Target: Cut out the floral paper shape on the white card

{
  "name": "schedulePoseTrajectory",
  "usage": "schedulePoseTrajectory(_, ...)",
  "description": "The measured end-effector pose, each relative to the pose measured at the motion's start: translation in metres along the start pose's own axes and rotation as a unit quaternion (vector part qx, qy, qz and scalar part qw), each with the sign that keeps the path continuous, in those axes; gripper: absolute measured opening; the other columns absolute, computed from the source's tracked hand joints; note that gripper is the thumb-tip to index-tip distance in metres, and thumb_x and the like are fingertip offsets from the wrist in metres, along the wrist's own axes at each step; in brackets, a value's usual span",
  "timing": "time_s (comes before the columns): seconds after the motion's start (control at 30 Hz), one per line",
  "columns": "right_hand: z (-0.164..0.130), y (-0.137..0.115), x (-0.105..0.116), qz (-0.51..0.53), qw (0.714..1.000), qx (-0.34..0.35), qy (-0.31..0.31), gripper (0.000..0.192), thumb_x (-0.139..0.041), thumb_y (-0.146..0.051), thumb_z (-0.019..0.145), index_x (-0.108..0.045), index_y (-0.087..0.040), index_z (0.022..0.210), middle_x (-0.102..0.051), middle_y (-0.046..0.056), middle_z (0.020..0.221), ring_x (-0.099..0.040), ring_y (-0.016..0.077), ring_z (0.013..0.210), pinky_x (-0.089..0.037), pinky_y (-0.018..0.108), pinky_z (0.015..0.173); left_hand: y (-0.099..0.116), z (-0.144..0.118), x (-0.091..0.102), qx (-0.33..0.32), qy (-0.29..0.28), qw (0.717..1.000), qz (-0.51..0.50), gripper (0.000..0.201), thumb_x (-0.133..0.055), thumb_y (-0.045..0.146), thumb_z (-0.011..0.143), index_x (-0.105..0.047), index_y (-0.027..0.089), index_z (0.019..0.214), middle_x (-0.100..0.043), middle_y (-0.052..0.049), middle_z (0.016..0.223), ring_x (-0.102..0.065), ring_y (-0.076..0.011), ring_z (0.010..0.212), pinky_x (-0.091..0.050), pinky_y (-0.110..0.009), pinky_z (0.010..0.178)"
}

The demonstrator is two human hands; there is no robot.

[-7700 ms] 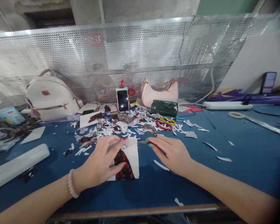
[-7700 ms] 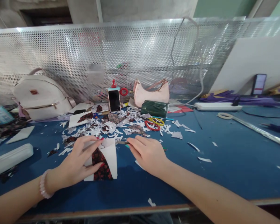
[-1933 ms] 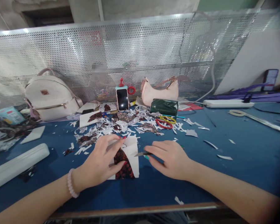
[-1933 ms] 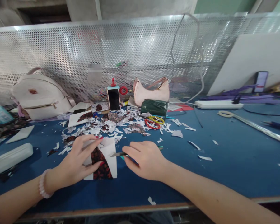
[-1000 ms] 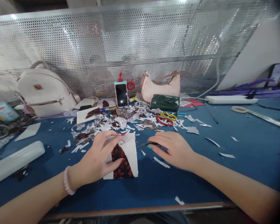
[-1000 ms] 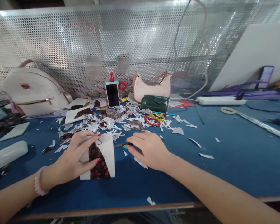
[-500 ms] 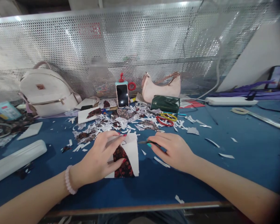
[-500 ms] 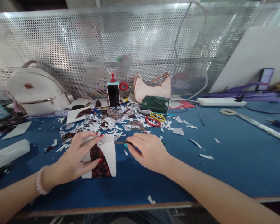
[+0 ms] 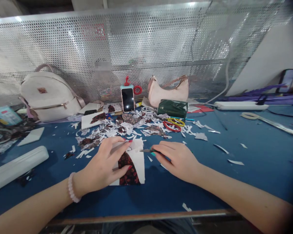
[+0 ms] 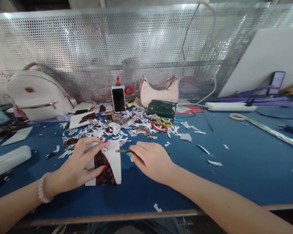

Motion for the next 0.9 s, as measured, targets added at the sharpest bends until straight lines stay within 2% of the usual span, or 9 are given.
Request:
schedulePoseTrajectory(0.23, -0.001, -0.011, -0.002, -0.012, 1.0, 0.012, 0.002, 0.023, -0.037, -0.022, 0.089, -0.059, -0.015, 0.085, -0.061, 0.004, 0.067, -0.053, 0.014, 0.056, -0.036, 0.026, 0.052, 0.002, 0.001, 0.0, -0.009, -0.004, 1.0, 0.008, 0.052, -0.051, 0.02, 0.083, -0.031, 0.014, 0.131, -0.039, -0.015, 0.112, -0.04, -0.0269, 0.108, -0.04, -0.043, 0.09)
schedulePoseTrajectory(0.37, -0.003, -0.015, 0.006, -0.007, 0.999, 0.031, 0.032, 0.021, -0.039, -0.024, 0.089, -0.055, -0.015, 0.099, -0.064, 0.006, 0.075, -0.056, 0.0144, 0.06, -0.039, 0.026, 0.054, 0.002, 0.0, -0.001, -0.007, -0.003, 1.0, 0.008, 0.052, -0.051, 0.019, 0.083, -0.031, 0.014, 0.13, -0.038, -0.015, 0.112, -0.04, -0.0271, 0.109, -0.04, -0.043, 0.091)
schedulePoseTrajectory(0.5, -0.002, -0.019, 0.006, -0.015, 0.998, 0.055, 0.028, 0.028, -0.038, -0.023, 0.089, -0.049, -0.013, 0.112, -0.063, 0.005, 0.074, -0.056, 0.0146, 0.06, -0.039, 0.026, 0.054, 0.002, -0.001, -0.001, -0.01, 0.002, 1.0, 0.013, 0.053, -0.051, 0.02, 0.083, -0.03, 0.015, 0.131, -0.038, -0.015, 0.112, -0.041, -0.0268, 0.107, -0.041, -0.043, 0.089)
schedulePoseTrajectory(0.73, -0.004, -0.024, 0.004, -0.017, 0.996, 0.088, 0.009, 0.028, -0.036, -0.02, 0.088, -0.05, -0.013, 0.112, -0.058, 0.002, 0.066, -0.052, 0.0141, 0.055, -0.038, 0.027, 0.052, 0.004, -0.001, -0.001, -0.017, -0.005, 0.999, 0.032, 0.047, -0.05, 0.02, 0.084, -0.035, 0.01, 0.127, -0.038, -0.016, 0.112, -0.04, -0.027, 0.107, -0.039, -0.042, 0.09)
schedulePoseTrajectory(0.9, 0.0, -0.021, 0.001, 0.029, 0.998, 0.058, 0.015, 0.023, -0.039, -0.025, 0.09, -0.052, -0.015, 0.107, -0.061, 0.002, 0.068, -0.054, 0.0134, 0.056, -0.038, 0.025, 0.051, 0.005, -0.001, 0.0, -0.016, 0.0, 0.999, 0.036, 0.048, -0.051, 0.021, 0.083, -0.034, 0.011, 0.127, -0.038, -0.016, 0.112, -0.04, -0.0267, 0.107, -0.039, -0.042, 0.09)
Point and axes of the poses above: each hand's wrist, its own z-axis towards the middle knuckle, its own x-axis out of the back of the hand, y = z × x, the point moved 8 cm from there along z, towards the middle knuckle
